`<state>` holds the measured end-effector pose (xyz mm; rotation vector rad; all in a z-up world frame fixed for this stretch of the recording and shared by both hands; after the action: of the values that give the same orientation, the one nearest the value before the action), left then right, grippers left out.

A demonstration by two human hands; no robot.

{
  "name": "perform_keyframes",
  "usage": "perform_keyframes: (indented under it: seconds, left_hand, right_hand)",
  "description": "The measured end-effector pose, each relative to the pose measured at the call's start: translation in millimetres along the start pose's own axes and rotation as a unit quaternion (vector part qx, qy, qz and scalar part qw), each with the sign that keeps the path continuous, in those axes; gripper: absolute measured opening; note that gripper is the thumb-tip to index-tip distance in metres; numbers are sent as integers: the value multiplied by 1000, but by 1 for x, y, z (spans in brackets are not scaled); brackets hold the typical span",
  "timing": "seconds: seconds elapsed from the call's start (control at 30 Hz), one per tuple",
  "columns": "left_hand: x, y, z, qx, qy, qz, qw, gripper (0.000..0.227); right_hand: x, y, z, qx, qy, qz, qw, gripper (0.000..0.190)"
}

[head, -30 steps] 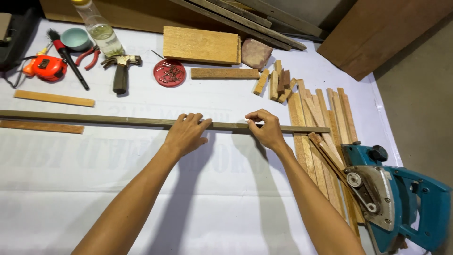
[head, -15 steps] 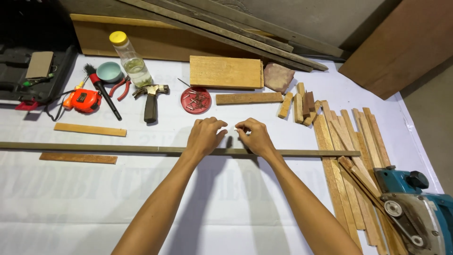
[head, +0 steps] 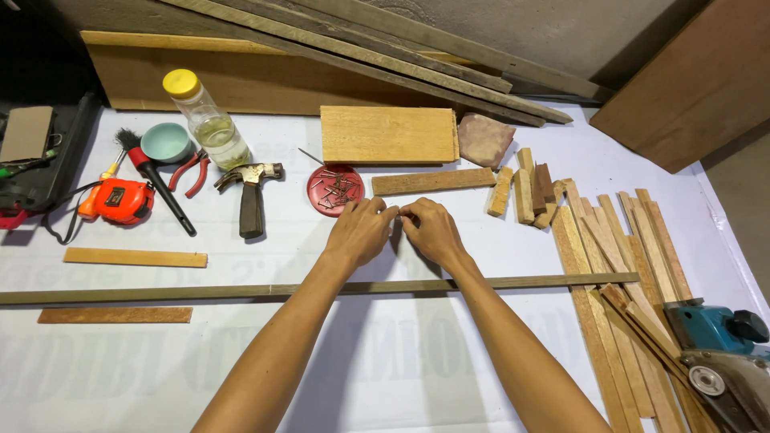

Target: Measure and mark a wooden strip using a tape measure and pencil.

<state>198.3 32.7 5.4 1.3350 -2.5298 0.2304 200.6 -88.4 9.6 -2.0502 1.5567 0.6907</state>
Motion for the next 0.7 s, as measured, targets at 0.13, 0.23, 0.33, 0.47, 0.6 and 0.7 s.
perform_keyframes:
  seconds: [0.13,0.23,0.33,0.47,0.6,0.7]
  left_hand:
    - [-5,-6,5,-11,-3,6,1000,30]
    - [-4,-7,5,-2,-9,24,1000,32]
    - [-2,-4,3,17,-12,37,999,35]
    - [1,-1,3,22,-39,48,998,32]
    - [3,2,2,37,-51,45,997,36]
    - [6,8,5,62,-62,50,995,47]
  right_hand:
    - [-3,-4,-2,23,33,-28,999,14]
    - [-2,-7,-2,13,28,-11,999,13]
    - [6,-9,3,3,24,11,1000,13]
    - [7,-9,4,30,32,-1,999,14]
    - [5,-10,3,39,29,-5,999,14]
    - [-2,-4,3,76,71,-48,993,13]
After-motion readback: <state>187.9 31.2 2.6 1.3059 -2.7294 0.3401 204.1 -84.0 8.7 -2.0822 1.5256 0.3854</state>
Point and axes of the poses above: each hand's wrist, its own y-axis away from the middle knuckle, its own z-axis out of the palm, x = y × z, the point moved 9 cm from there along -y, towards the middle knuckle, and after that the axes turned 9 degrees about -x, right-handed, at the moved point
